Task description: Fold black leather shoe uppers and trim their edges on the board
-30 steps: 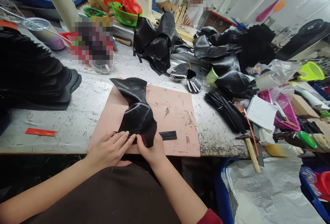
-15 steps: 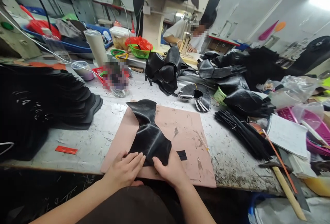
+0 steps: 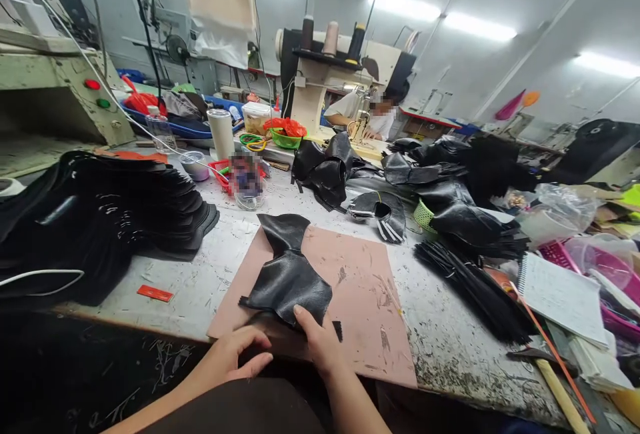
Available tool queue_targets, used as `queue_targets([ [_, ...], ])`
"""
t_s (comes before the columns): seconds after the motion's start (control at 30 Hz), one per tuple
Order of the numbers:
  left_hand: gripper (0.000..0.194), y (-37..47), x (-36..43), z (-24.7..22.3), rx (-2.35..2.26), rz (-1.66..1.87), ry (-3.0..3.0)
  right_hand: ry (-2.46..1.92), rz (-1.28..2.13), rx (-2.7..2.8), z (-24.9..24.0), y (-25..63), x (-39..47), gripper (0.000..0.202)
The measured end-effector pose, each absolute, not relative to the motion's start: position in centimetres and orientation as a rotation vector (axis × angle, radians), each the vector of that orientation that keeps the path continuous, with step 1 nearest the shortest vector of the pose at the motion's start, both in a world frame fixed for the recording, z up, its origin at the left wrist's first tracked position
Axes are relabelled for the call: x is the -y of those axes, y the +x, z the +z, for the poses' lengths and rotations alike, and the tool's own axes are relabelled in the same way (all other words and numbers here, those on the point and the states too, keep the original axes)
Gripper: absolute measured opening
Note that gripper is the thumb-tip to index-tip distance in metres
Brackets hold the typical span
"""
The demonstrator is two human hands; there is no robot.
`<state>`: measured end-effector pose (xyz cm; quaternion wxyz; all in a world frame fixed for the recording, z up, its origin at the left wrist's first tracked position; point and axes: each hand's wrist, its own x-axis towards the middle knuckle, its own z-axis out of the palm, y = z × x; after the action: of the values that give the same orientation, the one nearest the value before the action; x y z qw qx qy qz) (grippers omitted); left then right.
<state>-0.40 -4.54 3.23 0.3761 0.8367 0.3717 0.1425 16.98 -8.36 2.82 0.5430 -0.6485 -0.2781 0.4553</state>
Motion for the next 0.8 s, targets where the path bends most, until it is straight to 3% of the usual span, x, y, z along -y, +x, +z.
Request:
queue_targets([
  [0.1, 0.021, 0.0, 4.6, 3.8, -0.971, 0.409, 1.639, -1.496, 1.065, 0.650, 2.9, 16.1, 8.5, 0.048],
  [0.3, 0.039, 1.9, 3.4, 3.8, -0.953, 0.773, 0.638, -1.417, 1.024, 0.758, 2.7, 14.9, 8.5, 0.049],
  [0.57, 0.049, 2.8, 3.0, 4.4, -0.957, 0.962, 0.529, -1.376, 0.968, 0.920, 1.7, 14.4, 8.6, 0.044],
  [0.8, 0.044, 2.5, 2.8, 3.7, -1.013, 0.965, 0.569, -1.191, 1.191, 0.735, 2.1, 15.4, 8.6, 0.038],
])
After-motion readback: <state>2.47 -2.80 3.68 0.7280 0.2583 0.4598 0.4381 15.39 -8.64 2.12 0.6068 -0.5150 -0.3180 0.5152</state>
